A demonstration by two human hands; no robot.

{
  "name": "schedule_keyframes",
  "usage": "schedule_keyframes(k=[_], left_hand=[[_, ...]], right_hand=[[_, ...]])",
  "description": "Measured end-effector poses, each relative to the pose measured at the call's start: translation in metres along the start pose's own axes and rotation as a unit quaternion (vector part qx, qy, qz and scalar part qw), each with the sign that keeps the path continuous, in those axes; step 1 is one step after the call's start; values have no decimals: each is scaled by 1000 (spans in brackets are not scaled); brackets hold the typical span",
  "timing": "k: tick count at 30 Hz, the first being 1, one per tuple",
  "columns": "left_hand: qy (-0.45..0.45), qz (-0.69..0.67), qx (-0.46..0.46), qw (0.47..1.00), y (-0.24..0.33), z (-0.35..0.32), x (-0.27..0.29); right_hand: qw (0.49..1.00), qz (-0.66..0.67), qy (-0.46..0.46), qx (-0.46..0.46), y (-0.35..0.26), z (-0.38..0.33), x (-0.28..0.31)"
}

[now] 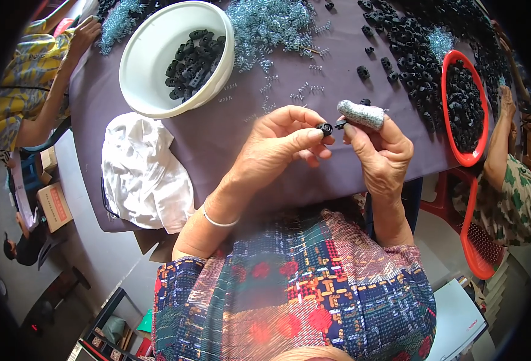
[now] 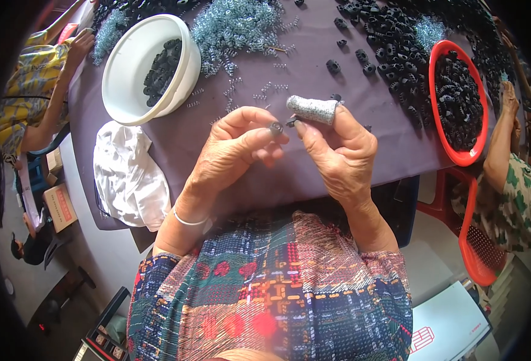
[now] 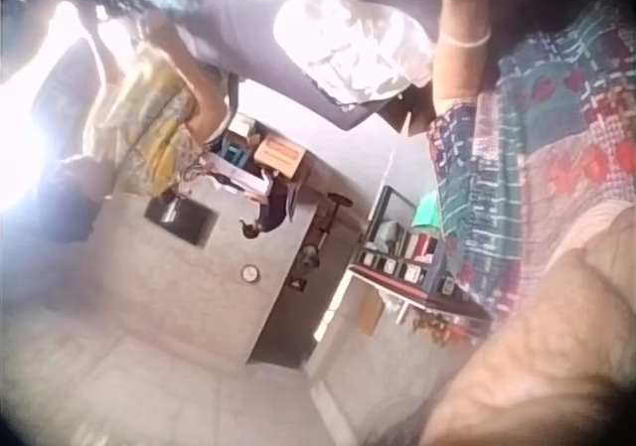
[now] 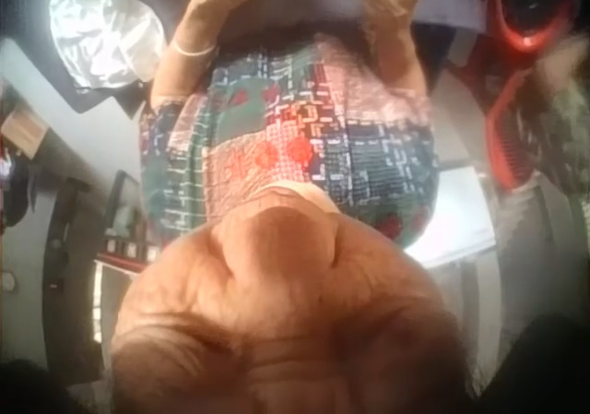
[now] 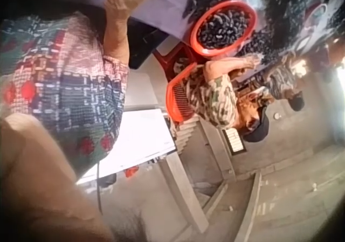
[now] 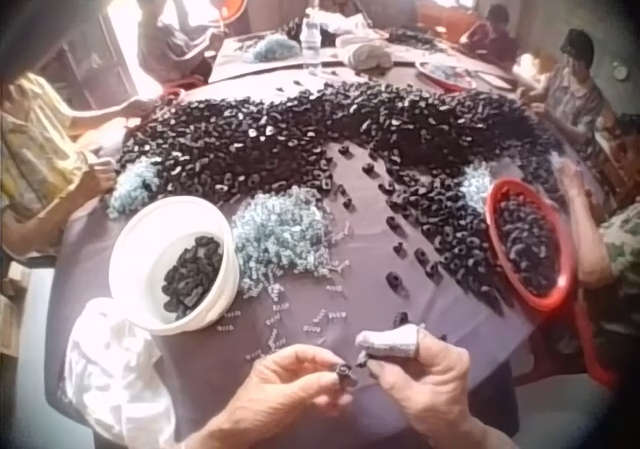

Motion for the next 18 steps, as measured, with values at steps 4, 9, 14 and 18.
schedule_keyframes(k=[4, 9, 14, 18], left_hand=[[3, -5, 0, 1000, 0, 0, 1], [9, -1, 1, 1000, 0, 0, 1], [12, 20, 10, 1000, 3, -1, -1], [16, 21, 5, 1000, 2, -1, -2]], right_hand=[[1000, 21, -6, 1, 2, -1, 1], [999, 41, 0, 10, -7, -3, -4], [999, -28, 6, 42, -4, -2, -5], [993, -60, 8, 103, -3, 0, -6]])
Point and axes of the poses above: each hand's wrist, its own z-axis towards the middle knuckle, its own x-axis out of the back of the hand, y = z × x, the point moved 2 cm from there along z, towards the middle knuckle, and after that the axes turned 2 degrees about y, right-handed, at the moved point
